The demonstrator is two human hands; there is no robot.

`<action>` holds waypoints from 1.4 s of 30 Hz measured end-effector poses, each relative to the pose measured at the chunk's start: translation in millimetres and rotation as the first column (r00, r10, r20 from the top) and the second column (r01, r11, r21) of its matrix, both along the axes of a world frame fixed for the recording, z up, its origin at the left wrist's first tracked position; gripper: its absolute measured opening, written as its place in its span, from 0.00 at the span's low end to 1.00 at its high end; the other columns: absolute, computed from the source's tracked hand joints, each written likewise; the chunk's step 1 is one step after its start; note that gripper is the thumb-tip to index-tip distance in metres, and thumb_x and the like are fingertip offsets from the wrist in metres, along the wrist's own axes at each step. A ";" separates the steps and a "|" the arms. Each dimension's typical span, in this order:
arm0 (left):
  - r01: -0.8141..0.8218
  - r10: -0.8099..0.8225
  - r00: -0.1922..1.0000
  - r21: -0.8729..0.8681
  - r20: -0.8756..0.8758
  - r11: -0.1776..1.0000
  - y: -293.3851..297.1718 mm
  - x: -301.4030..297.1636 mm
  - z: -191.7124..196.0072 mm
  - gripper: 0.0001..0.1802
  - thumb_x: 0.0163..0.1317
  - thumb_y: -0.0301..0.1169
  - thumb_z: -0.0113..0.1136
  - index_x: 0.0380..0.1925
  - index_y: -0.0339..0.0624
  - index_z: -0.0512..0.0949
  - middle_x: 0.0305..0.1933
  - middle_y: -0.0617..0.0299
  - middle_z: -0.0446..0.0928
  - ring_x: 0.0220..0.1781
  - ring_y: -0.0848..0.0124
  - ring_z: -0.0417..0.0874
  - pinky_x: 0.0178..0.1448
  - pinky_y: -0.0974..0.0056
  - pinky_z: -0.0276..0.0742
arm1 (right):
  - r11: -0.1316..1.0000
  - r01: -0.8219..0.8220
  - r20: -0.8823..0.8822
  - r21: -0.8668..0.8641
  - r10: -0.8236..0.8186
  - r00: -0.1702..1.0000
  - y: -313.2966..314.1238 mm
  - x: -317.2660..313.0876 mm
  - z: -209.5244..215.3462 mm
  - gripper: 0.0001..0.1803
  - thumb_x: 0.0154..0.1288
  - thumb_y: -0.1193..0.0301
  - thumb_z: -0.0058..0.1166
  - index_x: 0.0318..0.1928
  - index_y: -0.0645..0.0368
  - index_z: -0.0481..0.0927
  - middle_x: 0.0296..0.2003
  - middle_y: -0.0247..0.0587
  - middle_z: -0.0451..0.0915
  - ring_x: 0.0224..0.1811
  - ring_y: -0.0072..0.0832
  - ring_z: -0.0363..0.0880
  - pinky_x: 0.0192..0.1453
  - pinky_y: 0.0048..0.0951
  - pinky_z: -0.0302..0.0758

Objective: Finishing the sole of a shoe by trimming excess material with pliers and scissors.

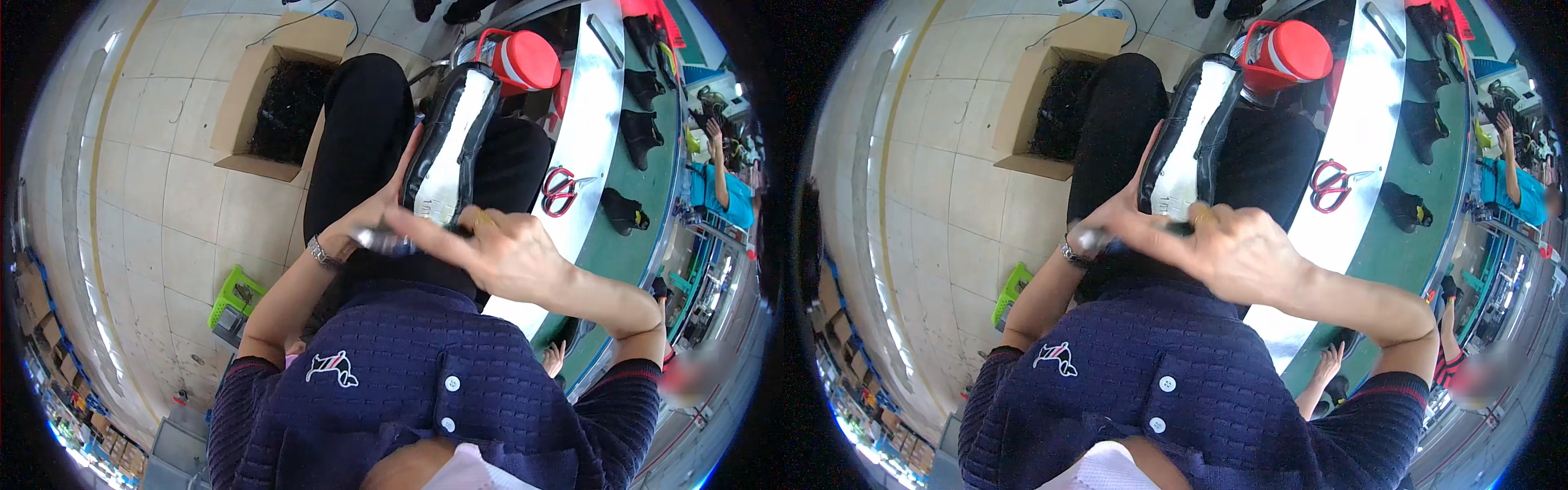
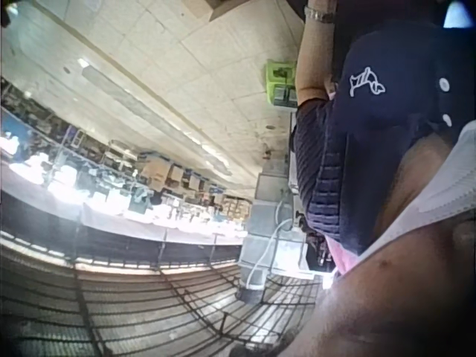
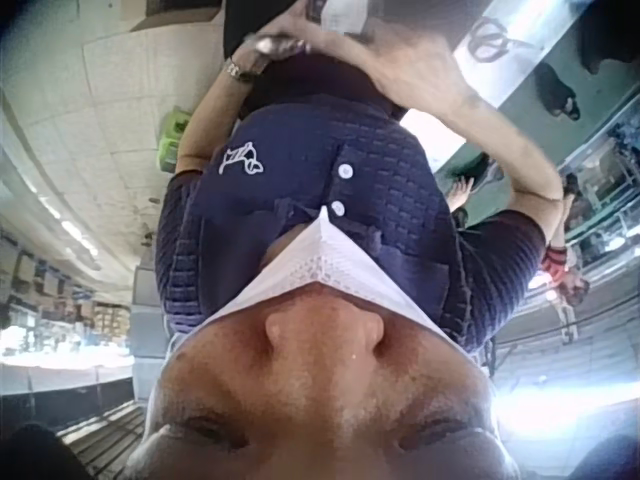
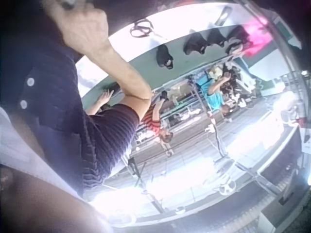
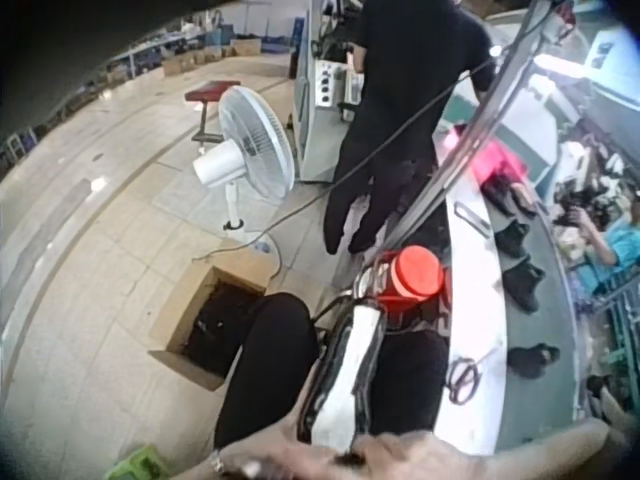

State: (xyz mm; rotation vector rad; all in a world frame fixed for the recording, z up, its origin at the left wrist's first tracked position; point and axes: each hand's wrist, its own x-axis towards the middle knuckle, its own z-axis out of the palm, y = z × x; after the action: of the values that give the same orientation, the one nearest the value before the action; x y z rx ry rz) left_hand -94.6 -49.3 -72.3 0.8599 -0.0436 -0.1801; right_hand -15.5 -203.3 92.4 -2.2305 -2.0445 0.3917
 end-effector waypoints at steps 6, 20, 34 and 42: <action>0.007 -0.008 1.000 0.088 0.011 0.996 -3.6 -10.1 6.4 0.73 0.43 0.12 0.70 0.74 0.65 0.26 0.78 0.62 0.41 0.73 0.71 0.54 0.69 0.61 0.64 | 0.999 0.036 -0.032 -0.007 -0.036 0.999 -5.9 -9.5 4.5 0.45 0.55 0.76 0.50 0.74 0.37 0.54 0.18 0.39 0.71 0.13 0.27 0.71 0.13 0.29 0.68; 0.266 -0.246 0.940 0.057 -0.235 0.962 27.8 4.7 21.9 0.65 0.51 0.23 0.71 0.75 0.61 0.31 0.70 0.62 0.60 0.68 0.70 0.64 0.71 0.62 0.61 | 0.944 0.260 0.018 -0.203 -0.262 0.965 2.1 54.2 5.6 0.33 0.67 0.65 0.52 0.71 0.36 0.59 0.20 0.40 0.78 0.17 0.34 0.78 0.18 0.34 0.73; 0.188 -0.132 0.840 0.054 -0.527 0.981 19.9 61.5 67.6 0.51 0.51 0.26 0.73 0.71 0.51 0.52 0.60 0.64 0.70 0.58 0.73 0.73 0.63 0.65 0.69 | 0.695 0.590 -0.285 0.410 -0.517 0.807 -39.3 82.7 -9.4 0.24 0.70 0.62 0.50 0.65 0.48 0.68 0.24 0.46 0.80 0.27 0.32 0.83 0.31 0.30 0.74; 0.267 -0.268 0.947 -0.028 -0.176 0.963 3.9 25.5 12.5 0.83 0.27 0.37 0.86 0.74 0.55 0.28 0.79 0.61 0.36 0.79 0.70 0.41 0.78 0.62 0.39 | 0.473 0.794 -0.920 -0.381 -0.276 -0.277 -114.9 18.6 -56.7 0.11 0.67 0.66 0.54 0.45 0.58 0.78 0.33 0.41 0.83 0.37 0.27 0.82 0.44 0.28 0.75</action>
State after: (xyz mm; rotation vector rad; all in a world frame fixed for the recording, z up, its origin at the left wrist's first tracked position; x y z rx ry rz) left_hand -69.1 -45.5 -59.8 0.8285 0.0077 -0.5115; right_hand 3.1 -318.2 35.7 -1.4417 -0.0699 0.8758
